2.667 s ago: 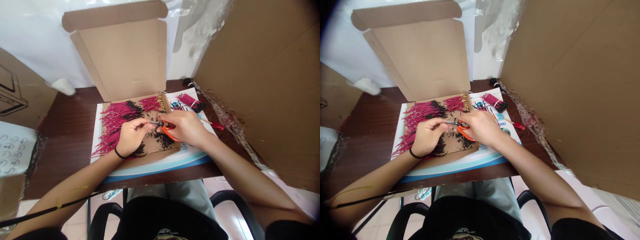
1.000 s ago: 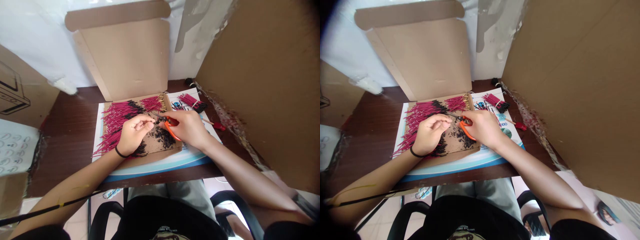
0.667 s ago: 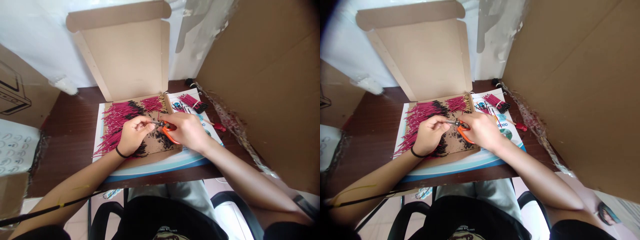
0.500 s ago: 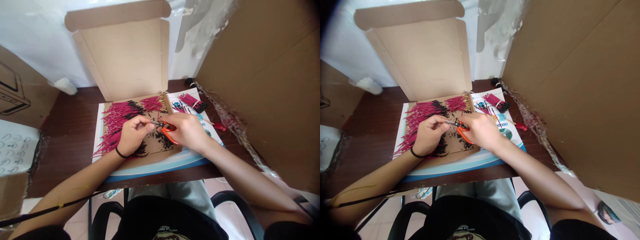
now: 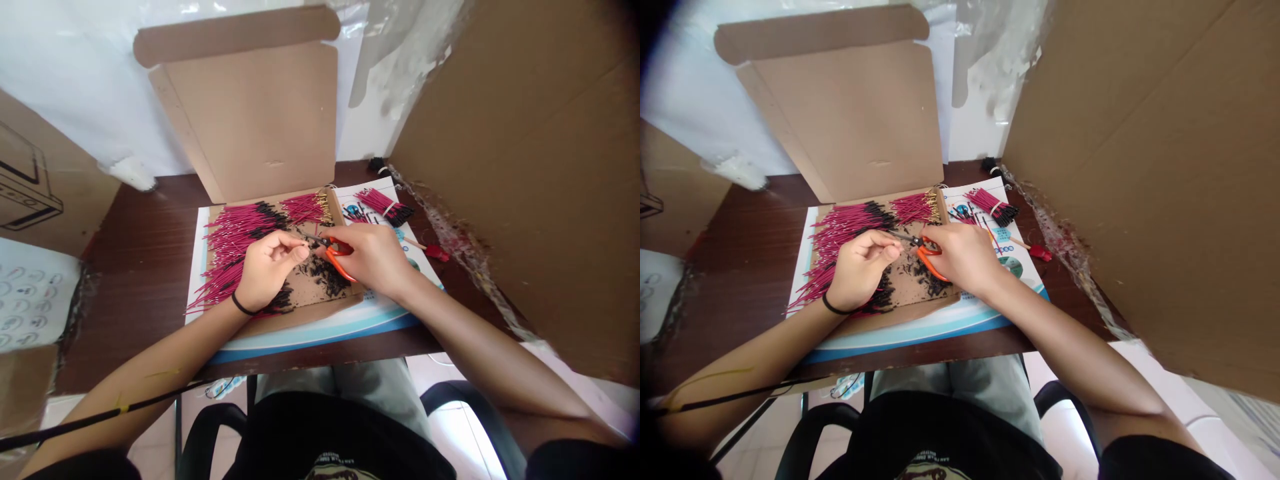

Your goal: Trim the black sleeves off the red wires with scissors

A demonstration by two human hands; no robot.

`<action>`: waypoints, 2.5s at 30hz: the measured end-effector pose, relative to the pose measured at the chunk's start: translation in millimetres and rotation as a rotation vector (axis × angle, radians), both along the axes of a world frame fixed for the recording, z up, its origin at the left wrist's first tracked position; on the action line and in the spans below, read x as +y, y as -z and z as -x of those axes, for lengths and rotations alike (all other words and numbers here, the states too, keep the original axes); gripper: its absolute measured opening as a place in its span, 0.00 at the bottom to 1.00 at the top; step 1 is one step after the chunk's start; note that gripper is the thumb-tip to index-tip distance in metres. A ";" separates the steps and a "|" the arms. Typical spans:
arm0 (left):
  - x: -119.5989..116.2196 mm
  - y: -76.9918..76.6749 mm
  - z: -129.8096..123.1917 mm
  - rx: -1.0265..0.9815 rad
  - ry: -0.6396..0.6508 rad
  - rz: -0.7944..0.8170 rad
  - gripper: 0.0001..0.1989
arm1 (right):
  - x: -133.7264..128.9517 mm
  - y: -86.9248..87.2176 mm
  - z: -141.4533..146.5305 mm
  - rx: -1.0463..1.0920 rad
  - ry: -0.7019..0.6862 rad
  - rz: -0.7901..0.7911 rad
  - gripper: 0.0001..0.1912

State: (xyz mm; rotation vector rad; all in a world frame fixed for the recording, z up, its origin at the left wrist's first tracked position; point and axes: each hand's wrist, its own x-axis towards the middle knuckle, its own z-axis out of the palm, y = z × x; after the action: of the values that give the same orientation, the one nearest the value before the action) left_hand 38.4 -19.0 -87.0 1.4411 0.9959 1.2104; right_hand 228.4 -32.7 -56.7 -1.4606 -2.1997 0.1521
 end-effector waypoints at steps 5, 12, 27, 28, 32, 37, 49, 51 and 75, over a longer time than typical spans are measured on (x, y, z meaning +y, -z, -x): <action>1.1 3.3 1.3 0.000 -0.013 0.000 0.13 | -2.0 -4.4 -1.1 0.013 -0.051 -0.016 0.13; 1.0 3.5 1.9 0.041 -0.020 0.004 0.14 | -3.8 -6.4 -1.7 0.002 -0.110 -0.012 0.11; 0.9 -4.1 0.6 -0.209 0.058 0.111 0.13 | -2.3 -3.8 -1.6 0.122 0.025 0.008 0.16; 0.0 -7.7 0.2 -0.287 0.060 0.137 0.14 | -2.5 -4.1 -0.5 0.189 0.029 0.017 0.16; -5.1 -22.5 -0.9 -0.415 0.063 0.233 0.18 | -5.7 -3.8 7.0 0.460 -0.071 0.163 0.22; -9.5 -22.1 -4.3 -0.394 0.116 0.238 0.17 | -13.2 5.1 22.7 0.847 -0.302 0.510 0.49; -1.6 -28.2 9.6 -0.176 -0.114 0.124 0.12 | -11.9 -10.9 19.0 0.970 -0.230 0.606 0.41; 0.1 -31.7 14.7 0.099 -0.183 -0.029 0.12 | -11.4 -13.2 17.6 0.987 -0.220 0.615 0.42; -6.6 -12.3 4.4 -0.092 -0.004 -0.007 0.11 | -7.9 -7.7 6.6 0.564 -0.083 0.122 0.24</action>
State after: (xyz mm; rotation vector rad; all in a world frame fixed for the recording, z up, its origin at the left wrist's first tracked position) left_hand 34.0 -25.6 -74.7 1.3770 0.9328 1.2728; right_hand 221.8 -40.6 -48.9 -1.1974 -1.8070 0.6517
